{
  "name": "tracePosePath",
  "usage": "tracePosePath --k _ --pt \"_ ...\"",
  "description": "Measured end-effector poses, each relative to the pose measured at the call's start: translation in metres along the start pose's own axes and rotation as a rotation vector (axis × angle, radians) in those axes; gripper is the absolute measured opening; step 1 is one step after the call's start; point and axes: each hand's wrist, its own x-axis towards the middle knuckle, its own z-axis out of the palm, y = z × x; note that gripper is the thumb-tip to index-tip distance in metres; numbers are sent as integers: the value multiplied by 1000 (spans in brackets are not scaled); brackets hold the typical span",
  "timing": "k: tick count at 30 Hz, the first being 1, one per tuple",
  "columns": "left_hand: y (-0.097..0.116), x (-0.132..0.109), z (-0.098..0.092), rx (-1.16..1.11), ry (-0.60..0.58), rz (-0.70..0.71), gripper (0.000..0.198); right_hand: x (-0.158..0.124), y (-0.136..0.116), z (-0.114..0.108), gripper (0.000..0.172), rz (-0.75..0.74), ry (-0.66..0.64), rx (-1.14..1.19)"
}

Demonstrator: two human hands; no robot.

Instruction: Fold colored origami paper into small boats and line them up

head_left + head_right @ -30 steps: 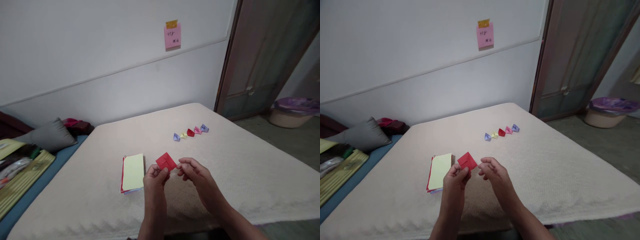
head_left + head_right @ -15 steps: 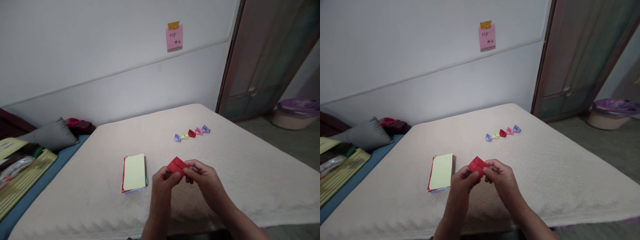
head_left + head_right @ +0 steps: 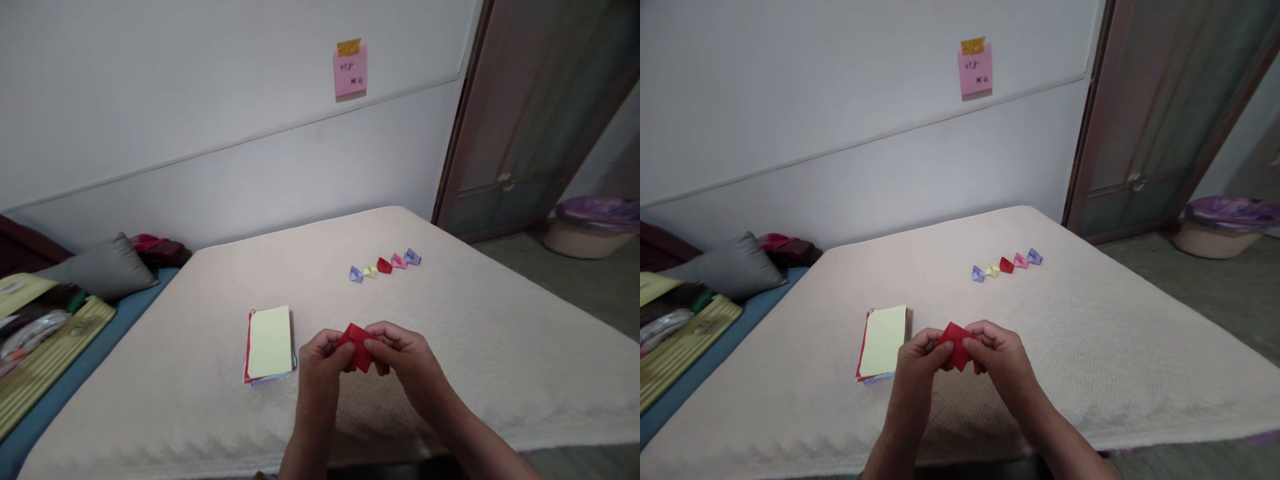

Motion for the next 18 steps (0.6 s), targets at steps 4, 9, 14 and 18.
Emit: tracePosePath --k 4,9,14,18 --pt "5 -2 2 62 -22 44 11 -1 -3 0 9 -13 10 -45" --pt "7 -3 6 134 31 87 11 -3 -8 3 7 -67 3 -99" --pt "5 -4 7 142 71 108 10 -3 -5 3 8 -66 -49 -97" --pt "6 -5 5 83 35 131 4 -3 -4 -2 10 -14 -108 17"
